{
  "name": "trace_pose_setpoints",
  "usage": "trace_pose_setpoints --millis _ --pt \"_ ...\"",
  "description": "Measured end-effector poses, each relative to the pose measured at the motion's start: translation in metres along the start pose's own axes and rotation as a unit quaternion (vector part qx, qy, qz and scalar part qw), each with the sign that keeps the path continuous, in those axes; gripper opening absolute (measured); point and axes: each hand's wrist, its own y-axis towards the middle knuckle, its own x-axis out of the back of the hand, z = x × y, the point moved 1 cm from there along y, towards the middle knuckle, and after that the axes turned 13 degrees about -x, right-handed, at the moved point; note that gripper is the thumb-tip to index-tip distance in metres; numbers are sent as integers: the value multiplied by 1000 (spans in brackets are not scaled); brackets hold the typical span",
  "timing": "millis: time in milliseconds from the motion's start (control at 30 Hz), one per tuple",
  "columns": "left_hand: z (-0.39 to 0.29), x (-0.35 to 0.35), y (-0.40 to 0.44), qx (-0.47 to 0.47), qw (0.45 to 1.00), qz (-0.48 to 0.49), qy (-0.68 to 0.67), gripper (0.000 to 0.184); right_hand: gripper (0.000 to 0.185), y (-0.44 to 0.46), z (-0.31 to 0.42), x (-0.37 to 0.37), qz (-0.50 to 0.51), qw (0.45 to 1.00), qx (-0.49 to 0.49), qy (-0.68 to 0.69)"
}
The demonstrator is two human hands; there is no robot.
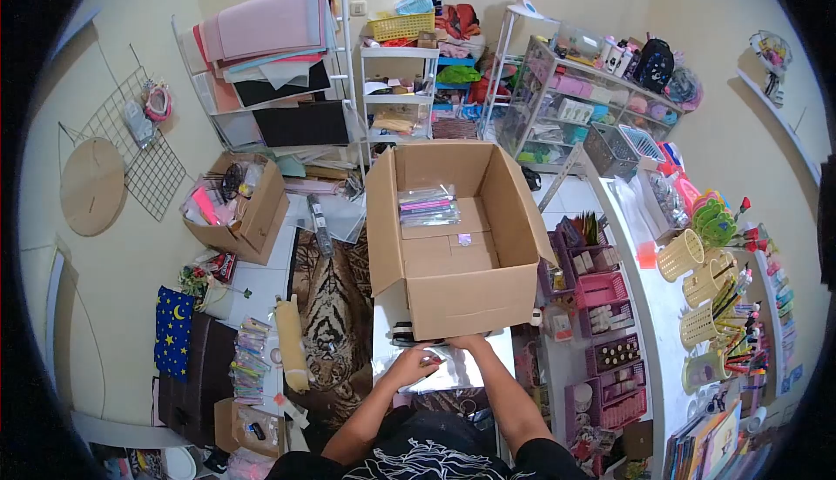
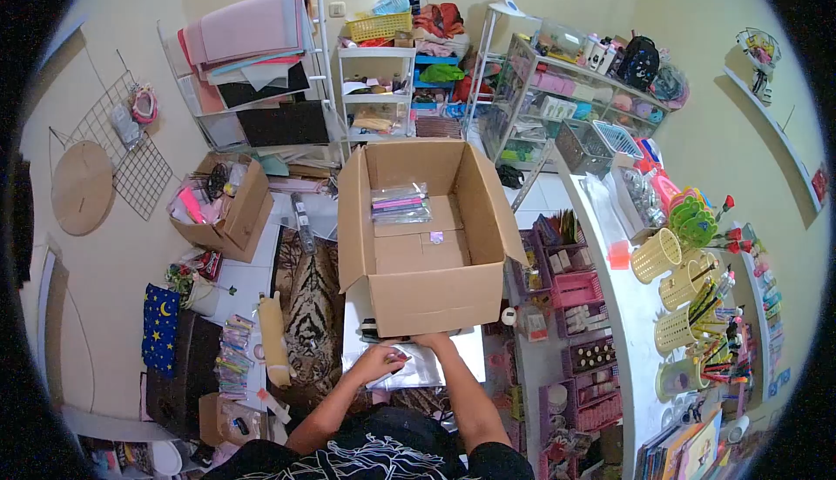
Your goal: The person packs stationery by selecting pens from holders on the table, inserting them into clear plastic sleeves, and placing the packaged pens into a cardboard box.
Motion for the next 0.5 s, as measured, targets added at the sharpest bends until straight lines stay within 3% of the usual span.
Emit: trace_pose_setpoints --millis 67,133,167,233,333,433,500 --pt "4 1 1 8 1000 2 -4 28 46 1 0 -3 14 1000 -14 9" --pt "1 4 2 14 999 24 15 29 45 -10 8 8 -63 997 29 15" --pt "2 3 2 15 999 26 15 29 45 -11 10 11 -62 998 27 16" --pt "4 2 3 -15 1000 6 18 31 45 -9 13 15 37 999 -7 13" --pt "-7 8 6 48 997 49 26 30 45 -20 12 19 -16 995 8 100" --pt "9 1 2 -7 999 10 47 30 45 -21 4 19 -29 996 -1 84" --pt "16 -2 2 7 999 22 49 30 45 -24 1 20 -27 997 -10 74"
